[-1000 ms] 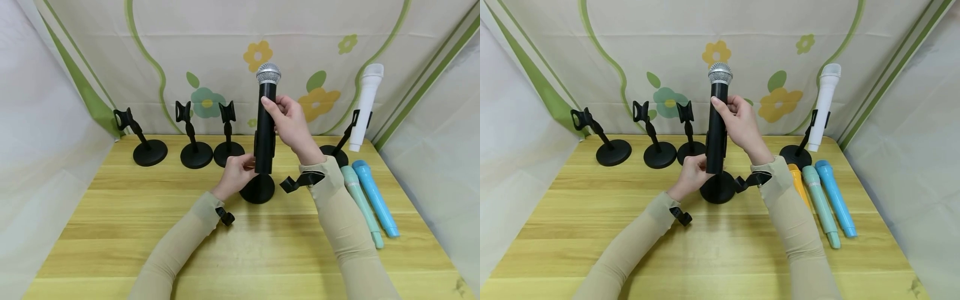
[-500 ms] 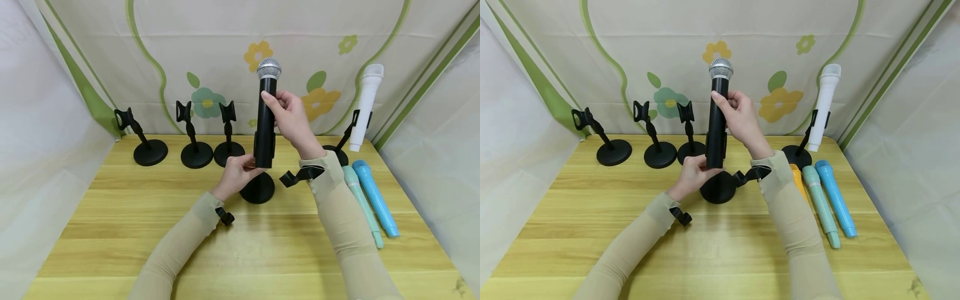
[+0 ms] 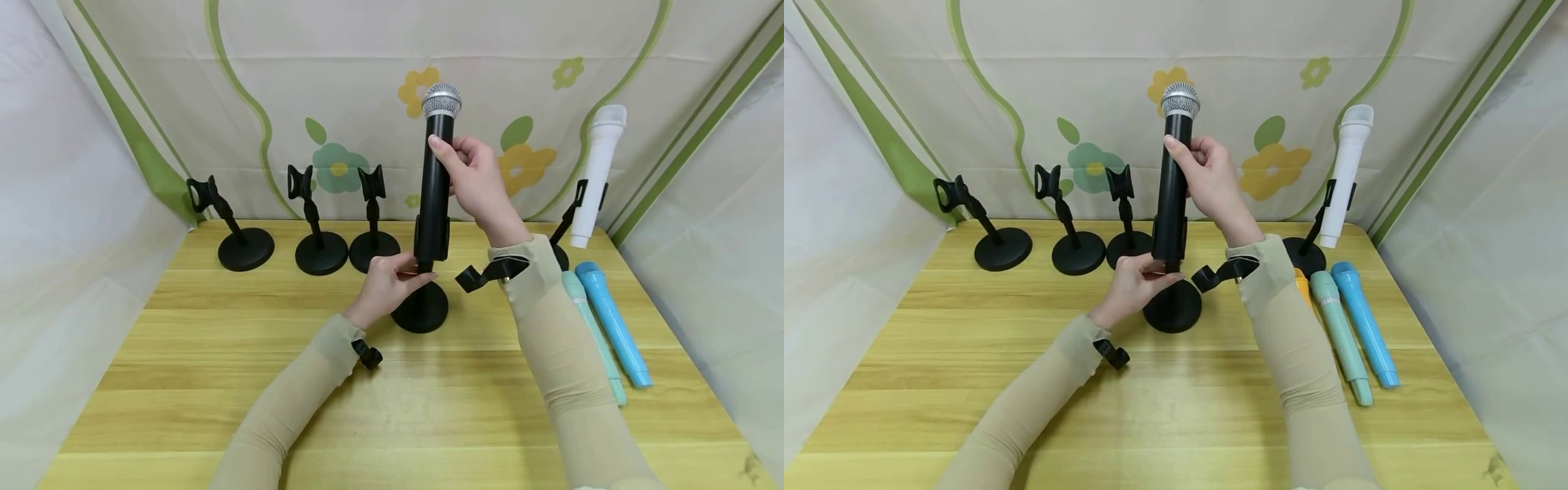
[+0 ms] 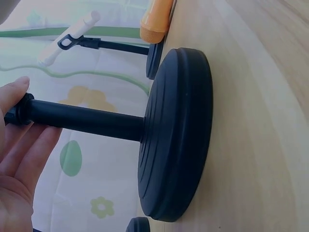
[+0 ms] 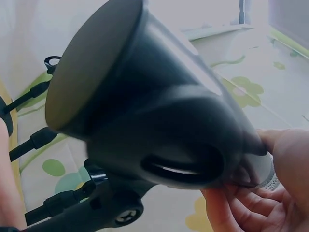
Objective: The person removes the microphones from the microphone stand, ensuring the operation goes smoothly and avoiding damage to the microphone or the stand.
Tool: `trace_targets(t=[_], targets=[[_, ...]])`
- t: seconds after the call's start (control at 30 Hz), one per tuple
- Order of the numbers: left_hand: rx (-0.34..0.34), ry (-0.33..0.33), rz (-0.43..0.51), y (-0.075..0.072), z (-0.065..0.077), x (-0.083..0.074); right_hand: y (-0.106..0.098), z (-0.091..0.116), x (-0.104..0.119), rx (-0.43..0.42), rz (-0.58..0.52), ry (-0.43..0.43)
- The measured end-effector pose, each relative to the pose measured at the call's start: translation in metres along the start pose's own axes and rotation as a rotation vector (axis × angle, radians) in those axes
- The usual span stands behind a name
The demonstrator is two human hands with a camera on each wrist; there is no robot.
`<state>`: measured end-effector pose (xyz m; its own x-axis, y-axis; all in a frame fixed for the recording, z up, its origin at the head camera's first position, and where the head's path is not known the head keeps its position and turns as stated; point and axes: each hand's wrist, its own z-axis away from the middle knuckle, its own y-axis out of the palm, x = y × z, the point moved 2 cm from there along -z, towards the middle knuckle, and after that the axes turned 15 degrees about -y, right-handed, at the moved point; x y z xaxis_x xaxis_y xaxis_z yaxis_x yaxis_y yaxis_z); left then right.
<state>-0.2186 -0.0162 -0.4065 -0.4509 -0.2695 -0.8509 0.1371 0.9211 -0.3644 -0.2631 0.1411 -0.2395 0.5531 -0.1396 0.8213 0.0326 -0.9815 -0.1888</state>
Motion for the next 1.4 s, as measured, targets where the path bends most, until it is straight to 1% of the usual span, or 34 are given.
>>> trace_targets(t=[0.1, 0.4, 0.7, 0.93, 1.13, 1.4], targets=[[-0.003, -0.003, -0.005, 0.000, 0.001, 0.000, 0.000, -0.003, -0.001, -0.002, -0.019, 0.016], [0.004, -0.018, 0.015, -0.002, 0.002, 0.000, 0.000, -0.008, 0.000, -0.009, -0.028, 0.021], [0.004, -0.005, 0.017, -0.002, 0.003, -0.001, 0.000, -0.010, 0.001, 0.000, -0.016, 0.038], [0.010, -0.002, 0.013, -0.002, 0.003, -0.001, -0.002, -0.011, 0.001, 0.009, -0.010, 0.028], [0.015, 0.000, 0.018, -0.002, 0.002, 0.000, -0.003, -0.014, 0.001, 0.000, -0.038, 0.042], [0.011, -0.007, 0.012, -0.002, 0.003, 0.000, -0.004, -0.018, 0.001, -0.035, -0.113, 0.063]])
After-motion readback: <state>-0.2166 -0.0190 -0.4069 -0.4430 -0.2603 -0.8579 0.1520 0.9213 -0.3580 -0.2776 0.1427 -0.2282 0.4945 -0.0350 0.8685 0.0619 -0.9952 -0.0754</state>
